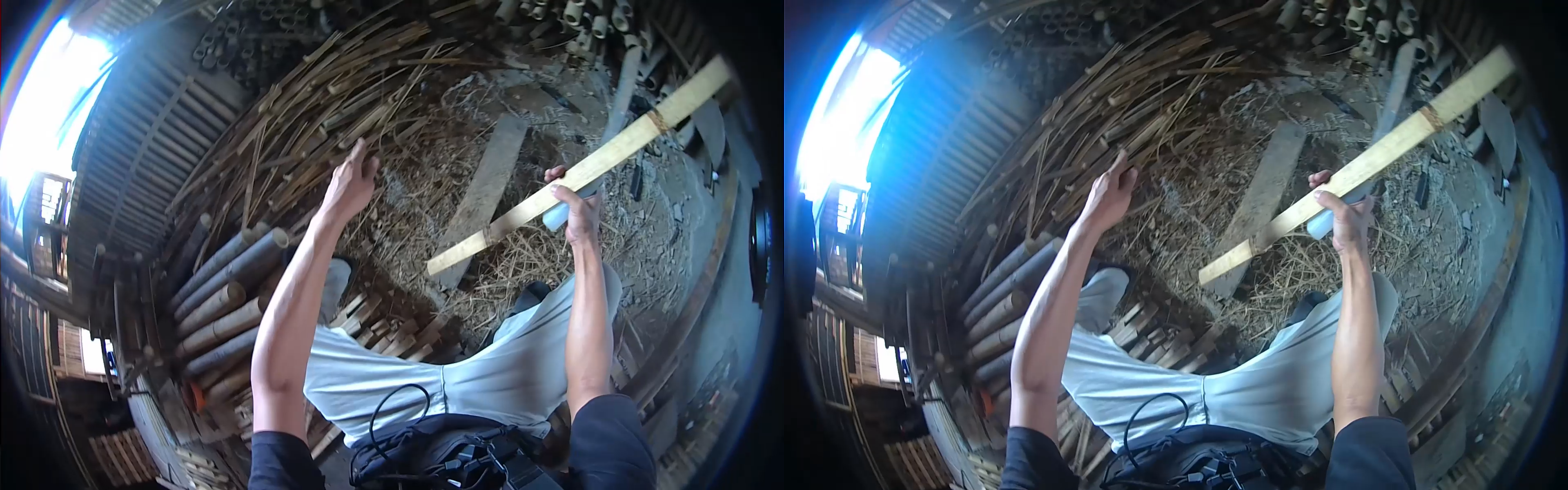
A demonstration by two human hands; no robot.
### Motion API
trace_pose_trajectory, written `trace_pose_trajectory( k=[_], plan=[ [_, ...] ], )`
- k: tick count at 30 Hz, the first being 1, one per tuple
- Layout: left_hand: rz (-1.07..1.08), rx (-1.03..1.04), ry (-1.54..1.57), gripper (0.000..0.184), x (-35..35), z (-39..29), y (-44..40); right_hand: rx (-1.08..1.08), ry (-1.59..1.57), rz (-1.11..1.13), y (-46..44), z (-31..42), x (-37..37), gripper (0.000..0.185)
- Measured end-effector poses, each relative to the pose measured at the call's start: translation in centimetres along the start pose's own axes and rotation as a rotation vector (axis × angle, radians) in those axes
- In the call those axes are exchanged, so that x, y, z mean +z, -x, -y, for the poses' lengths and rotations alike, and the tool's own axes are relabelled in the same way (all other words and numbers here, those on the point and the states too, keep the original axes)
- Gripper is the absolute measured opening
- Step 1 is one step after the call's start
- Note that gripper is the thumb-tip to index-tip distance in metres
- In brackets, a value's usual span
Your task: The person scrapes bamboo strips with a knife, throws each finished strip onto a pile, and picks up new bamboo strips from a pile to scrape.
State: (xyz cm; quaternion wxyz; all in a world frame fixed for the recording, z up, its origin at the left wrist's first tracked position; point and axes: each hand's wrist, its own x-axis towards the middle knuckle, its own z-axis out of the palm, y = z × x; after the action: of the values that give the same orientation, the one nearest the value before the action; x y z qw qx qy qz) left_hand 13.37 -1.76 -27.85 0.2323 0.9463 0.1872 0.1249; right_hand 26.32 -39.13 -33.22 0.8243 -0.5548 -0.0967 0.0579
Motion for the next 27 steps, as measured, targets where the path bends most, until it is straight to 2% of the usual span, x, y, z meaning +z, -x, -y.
trace_pose_trajectory(
  k=[2, 3, 4, 5, 8, 9, 12, 13, 14, 16, 18, 19, 22, 23, 26, 27],
  plan=[
    [0.104, -0.125, 0.14, 0.037, -1.1, -2.5, 0.5, -0.011, 0.017, 0.006, 0.1, 0.1, -0.2, 0.035],
    [-0.01, -0.086, 0.131, 0.034, -0.2, -1.7, 0.4, -0.015, 0.048, 0.01, 0.1, 0.3, -0.2, 0.035],
    [-0.122, -0.047, 0.126, 0.036, 0.2, -2.5, 0.4, -0.027, 0.033, 0.012, 0.2, 0.4, 0.0, 0.034],
    [-0.113, -0.162, 0.134, 0.04, 0.2, -2.8, 0.7, -0.021, 0.03, 0.02, 0.4, 0.3, 0.0, 0.032],
    [-0.059, -0.342, -0.093, 0.061, -1.7, -6.1, 1.8, -0.021, 0.056, 0.025, 0.5, 0.9, 0.5, 0.025],
    [-0.003, -0.279, -0.16, 0.062, -1.5, -5.7, 1.8, -0.04, 0.061, 0.031, 0.5, 0.9, 0.6, 0.025],
    [0.107, -0.051, 0.334, 0.055, 0.6, -4.2, 1.9, -0.032, 0.071, 0.014, 0.8, 0.9, 0.7, 0.029],
    [0.26, -0.043, 0.389, 0.042, 1.1, -3.3, 1.6, -0.058, 0.071, 0.023, 0.7, 0.8, 0.6, 0.029],
    [0.238, -0.069, 0.354, 0.025, 2.5, -2.7, 1.5, -0.077, 0.062, 0.042, 0.7, 0.5, 0.7, 0.029],
    [0.162, 0.204, 0.014, 0.013, 2.0, -4.5, 1.9, -0.02, 0.064, 0.044, 0.8, 0.6, 0.7, 0.029],
    [0.174, 0.216, -0.015, 0.009, 2.0, -5.2, 1.5, -0.064, 0.053, 0.031, 0.9, 0.4, 0.8, 0.028],
    [0.173, 0.211, 0.016, 0.016, 2.1, -5.6, 0.9, -0.073, 0.038, 0.018, 1.1, 0.5, 1.0, 0.028],
    [0.18, 0.008, 0.21, 0.018, 2.0, -8.3, 0.8, -0.07, 0.067, 0.032, 1.8, 1.3, 0.9, 0.027],
    [0.268, -0.014, 0.019, 0.031, 1.3, -9.4, 0.5, -0.076, 0.115, 0.073, 1.9, 1.6, 0.8, 0.028],
    [0.215, 0.19, -0.422, 0.049, -0.2, -12.6, 1.3, -0.092, 0.106, 0.052, 2.4, 1.6, 0.9, 0.028],
    [0.135, 0.316, -0.467, 0.064, 1.3, -10.8, 1.0, -0.119, 0.126, 0.06, 2.4, 1.5, 0.6, 0.03]
  ],
)
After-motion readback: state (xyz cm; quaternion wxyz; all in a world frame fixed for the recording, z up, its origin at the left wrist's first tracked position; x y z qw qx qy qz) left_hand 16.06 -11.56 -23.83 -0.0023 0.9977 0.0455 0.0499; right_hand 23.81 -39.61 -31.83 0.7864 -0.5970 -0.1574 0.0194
